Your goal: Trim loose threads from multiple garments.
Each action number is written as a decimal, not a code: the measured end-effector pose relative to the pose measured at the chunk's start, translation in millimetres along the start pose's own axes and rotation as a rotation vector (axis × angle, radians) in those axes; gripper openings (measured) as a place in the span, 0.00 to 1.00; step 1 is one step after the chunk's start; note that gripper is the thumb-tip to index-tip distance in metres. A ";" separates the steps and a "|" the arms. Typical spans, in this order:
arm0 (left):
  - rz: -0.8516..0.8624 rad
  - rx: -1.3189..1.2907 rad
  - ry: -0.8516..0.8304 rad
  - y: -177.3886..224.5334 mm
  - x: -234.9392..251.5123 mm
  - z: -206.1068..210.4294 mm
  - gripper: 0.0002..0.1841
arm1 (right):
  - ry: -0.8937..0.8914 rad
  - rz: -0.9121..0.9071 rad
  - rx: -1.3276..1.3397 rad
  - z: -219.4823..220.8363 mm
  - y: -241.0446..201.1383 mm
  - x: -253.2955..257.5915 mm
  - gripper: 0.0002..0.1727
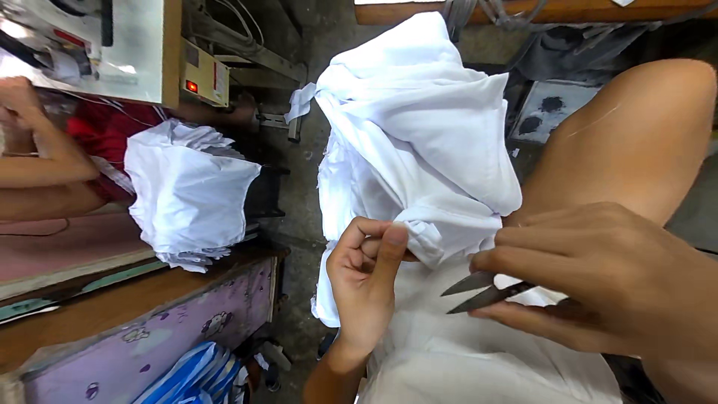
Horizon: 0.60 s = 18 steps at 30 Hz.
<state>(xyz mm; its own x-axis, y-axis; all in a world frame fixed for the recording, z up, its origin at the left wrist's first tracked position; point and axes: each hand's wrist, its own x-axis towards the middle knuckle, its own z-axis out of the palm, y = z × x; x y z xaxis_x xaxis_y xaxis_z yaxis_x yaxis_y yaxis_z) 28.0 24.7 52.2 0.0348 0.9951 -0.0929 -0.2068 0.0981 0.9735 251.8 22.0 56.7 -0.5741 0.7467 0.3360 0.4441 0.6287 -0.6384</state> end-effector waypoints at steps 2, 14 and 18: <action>-0.051 -0.040 -0.006 0.5 0.7 -4.4 0.03 | 0.086 0.037 0.110 0.5 8.7 2.3 0.15; 0.585 0.870 0.123 -13.3 -18.1 -38.7 0.10 | 0.278 0.002 -0.166 72.3 12.5 10.9 0.09; 0.656 0.848 0.228 -25.0 -25.9 -43.3 0.06 | 0.359 -0.096 -0.097 95.3 6.1 -1.2 0.11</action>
<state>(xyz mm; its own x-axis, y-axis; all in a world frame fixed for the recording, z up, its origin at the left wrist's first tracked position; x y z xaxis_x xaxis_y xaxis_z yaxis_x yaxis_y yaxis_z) -10.1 -2.8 21.2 -0.0359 0.8381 0.5443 0.6241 -0.4066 0.6672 189.6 4.2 -13.6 -0.3467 0.7009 0.6234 0.4724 0.7046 -0.5295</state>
